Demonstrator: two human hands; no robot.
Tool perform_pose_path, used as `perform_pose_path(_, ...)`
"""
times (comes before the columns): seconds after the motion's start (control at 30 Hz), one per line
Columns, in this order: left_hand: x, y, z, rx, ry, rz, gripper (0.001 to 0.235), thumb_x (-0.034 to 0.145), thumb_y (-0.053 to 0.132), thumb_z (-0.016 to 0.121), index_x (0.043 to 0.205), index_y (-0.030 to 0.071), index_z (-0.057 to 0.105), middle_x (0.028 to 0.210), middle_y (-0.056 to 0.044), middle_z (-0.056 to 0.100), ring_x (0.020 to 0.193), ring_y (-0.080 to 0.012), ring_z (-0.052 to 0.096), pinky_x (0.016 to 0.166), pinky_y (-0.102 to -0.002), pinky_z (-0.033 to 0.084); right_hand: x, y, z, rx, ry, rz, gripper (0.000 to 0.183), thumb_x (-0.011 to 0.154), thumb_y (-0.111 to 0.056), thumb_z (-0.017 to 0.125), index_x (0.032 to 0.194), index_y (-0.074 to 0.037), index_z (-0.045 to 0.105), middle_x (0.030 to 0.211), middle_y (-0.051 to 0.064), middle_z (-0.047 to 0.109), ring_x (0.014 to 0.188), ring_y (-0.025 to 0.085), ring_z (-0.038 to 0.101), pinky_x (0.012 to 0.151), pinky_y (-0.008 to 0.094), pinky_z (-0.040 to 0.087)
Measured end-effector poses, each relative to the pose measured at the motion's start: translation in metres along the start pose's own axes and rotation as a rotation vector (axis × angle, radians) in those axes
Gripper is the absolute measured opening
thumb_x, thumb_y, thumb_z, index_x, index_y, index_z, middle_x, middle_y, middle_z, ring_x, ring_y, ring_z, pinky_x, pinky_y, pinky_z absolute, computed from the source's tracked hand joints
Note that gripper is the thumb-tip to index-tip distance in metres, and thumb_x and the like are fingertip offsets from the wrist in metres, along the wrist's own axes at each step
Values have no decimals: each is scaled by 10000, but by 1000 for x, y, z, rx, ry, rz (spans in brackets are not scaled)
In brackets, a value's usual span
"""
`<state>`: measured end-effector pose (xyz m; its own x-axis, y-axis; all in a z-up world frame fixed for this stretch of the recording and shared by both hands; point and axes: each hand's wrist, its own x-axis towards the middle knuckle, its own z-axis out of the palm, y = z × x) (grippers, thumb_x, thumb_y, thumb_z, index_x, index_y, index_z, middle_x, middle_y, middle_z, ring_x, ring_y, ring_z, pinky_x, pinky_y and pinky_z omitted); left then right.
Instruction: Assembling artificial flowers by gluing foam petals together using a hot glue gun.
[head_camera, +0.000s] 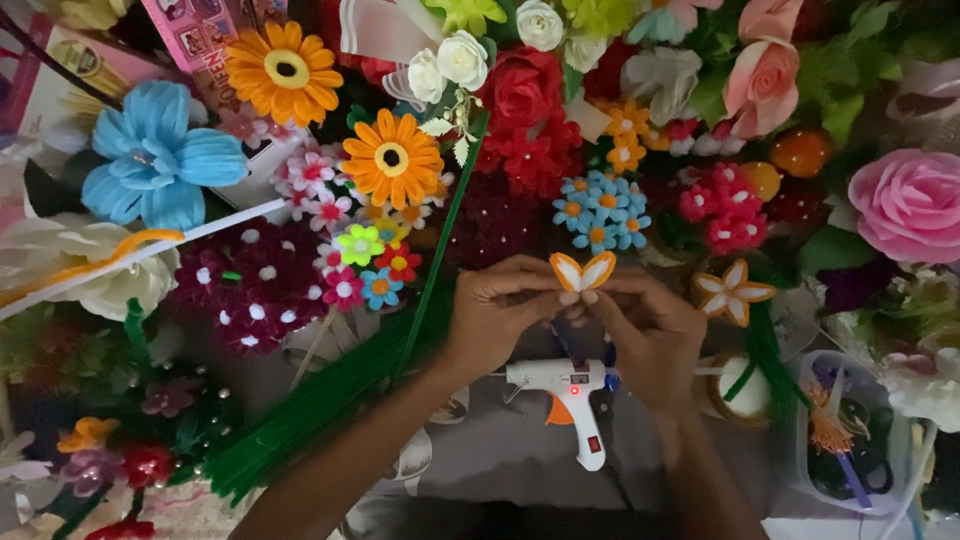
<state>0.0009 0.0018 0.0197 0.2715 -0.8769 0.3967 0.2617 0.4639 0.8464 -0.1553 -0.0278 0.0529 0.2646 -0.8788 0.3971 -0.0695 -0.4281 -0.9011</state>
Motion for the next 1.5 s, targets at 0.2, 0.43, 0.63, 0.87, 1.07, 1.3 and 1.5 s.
perform_pose_path(0.2, 1, -5, -1, -39, 13, 11, 102, 880, -26, 822, 980, -20, 801, 988, -193, 792, 847, -122, 703, 648, -311, 635, 2, 0, -1, 78, -13, 39, 53, 922, 56, 758, 941, 101, 737, 933, 222, 769, 901, 214, 728, 751, 408, 635)
perform_pose_path(0.43, 0, -14, -7, 15, 3, -41, 114, 896, 32, 822, 1001, -13, 805, 988, -169, 797, 797, -97, 683, 607, -308, 638, 2, -1, -2, 36, -26, 39, 57, 913, 38, 777, 927, 90, 760, 909, 211, 775, 863, 200, 734, 716, 394, 633)
perform_pose_path(0.63, 0, -7, -4, -8, 17, -48, 119, 902, 45, 832, 1011, 5, 808, 989, -150, 801, 787, -70, 650, 612, -294, 617, 3, -4, -4, 14, -27, 3, 50, 911, 46, 780, 931, 90, 766, 919, 218, 782, 860, 190, 725, 698, 383, 630)
perform_pose_path(0.87, 1, 7, 1, 15, 52, -88, 142, 898, 64, 833, 1014, -12, 805, 962, -168, 799, 746, -71, 651, 587, -293, 628, 3, -7, -2, 43, -56, -4, 96, 926, 53, 745, 1005, 107, 749, 948, 244, 774, 884, 224, 735, 702, 397, 641)
perform_pose_path(1.07, -1, -1, 0, -49, 81, -156, 157, 887, 61, 846, 1013, -21, 801, 954, -182, 796, 692, -89, 672, 544, -302, 626, 4, -6, 1, 6, -49, -35, 106, 926, 60, 752, 1006, 130, 745, 939, 248, 769, 861, 196, 714, 642, 366, 626)
perform_pose_path(1.3, -1, 14, 5, -21, 53, -208, 169, 891, 52, 829, 1032, -34, 795, 935, -167, 799, 717, -97, 686, 570, -287, 635, -1, 8, -1, 42, -14, -5, 98, 926, 80, 751, 983, 152, 717, 883, 258, 738, 875, 209, 700, 638, 379, 611)
perform_pose_path(1.5, -2, -4, 3, -66, 4, -204, 169, 915, 62, 816, 1055, -31, 792, 889, -166, 795, 698, -117, 708, 580, -295, 643, 2, 6, -3, 26, -9, 10, 92, 965, 52, 729, 998, 138, 729, 856, 224, 749, 857, 161, 653, 643, 366, 606)
